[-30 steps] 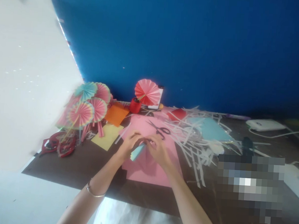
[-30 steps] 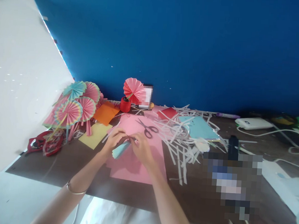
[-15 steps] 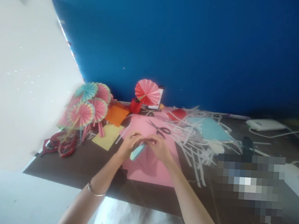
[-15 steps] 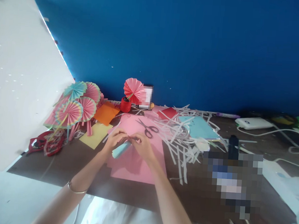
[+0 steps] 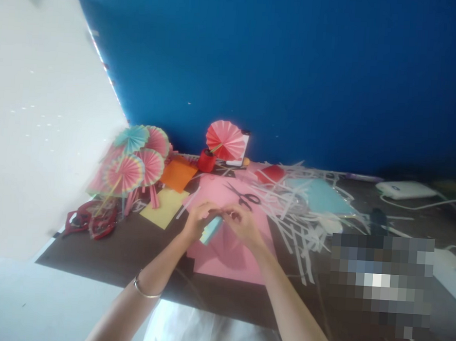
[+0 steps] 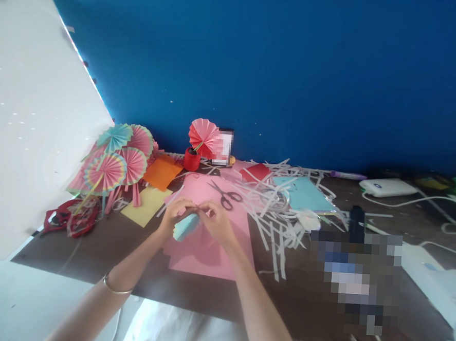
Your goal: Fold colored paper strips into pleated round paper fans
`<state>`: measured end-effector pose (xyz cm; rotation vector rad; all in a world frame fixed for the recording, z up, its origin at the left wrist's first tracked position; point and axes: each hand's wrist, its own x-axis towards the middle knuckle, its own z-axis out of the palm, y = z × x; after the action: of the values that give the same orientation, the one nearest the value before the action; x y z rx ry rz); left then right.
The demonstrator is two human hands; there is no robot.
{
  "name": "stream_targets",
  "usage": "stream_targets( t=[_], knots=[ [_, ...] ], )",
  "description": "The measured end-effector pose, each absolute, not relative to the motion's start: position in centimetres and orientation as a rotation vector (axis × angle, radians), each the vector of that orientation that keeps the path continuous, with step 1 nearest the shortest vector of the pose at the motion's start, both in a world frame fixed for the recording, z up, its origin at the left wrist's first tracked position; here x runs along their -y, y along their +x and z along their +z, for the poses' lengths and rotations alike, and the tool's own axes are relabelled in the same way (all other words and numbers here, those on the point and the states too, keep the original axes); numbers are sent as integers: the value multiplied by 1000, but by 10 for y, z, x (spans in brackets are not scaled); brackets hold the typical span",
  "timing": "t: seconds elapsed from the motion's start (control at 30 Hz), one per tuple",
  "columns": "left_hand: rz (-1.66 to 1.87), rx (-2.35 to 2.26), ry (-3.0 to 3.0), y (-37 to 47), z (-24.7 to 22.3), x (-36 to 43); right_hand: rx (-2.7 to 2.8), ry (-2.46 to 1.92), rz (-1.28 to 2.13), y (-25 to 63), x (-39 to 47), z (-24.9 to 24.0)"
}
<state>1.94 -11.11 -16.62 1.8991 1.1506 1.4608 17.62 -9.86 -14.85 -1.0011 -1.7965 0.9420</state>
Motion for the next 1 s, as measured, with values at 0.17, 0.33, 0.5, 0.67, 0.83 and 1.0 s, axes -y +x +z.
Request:
stream_targets(
  t=[0.17,0.33,0.5,0.67,0.83,1.0],
  knots=[
    [1443,-1145,1856,21,-162,111,1826,-987,804,175,102,-148],
    [1457,-1102,1794,21,-166,109,1882,-949,619,175,106,-145],
    [1433,-1063,1683,22,-168,109,1918,-931,464,174,107,-149],
    [1386,-1056,1618,23,-166,110,1897,-970,363,175,107,-152],
    [1391,-1088,1604,24,-164,112,1795,-1005,537,174,110,-147],
    [1385,-1134,1598,25,-161,114,1675,-1050,831,172,109,-147]
  ],
)
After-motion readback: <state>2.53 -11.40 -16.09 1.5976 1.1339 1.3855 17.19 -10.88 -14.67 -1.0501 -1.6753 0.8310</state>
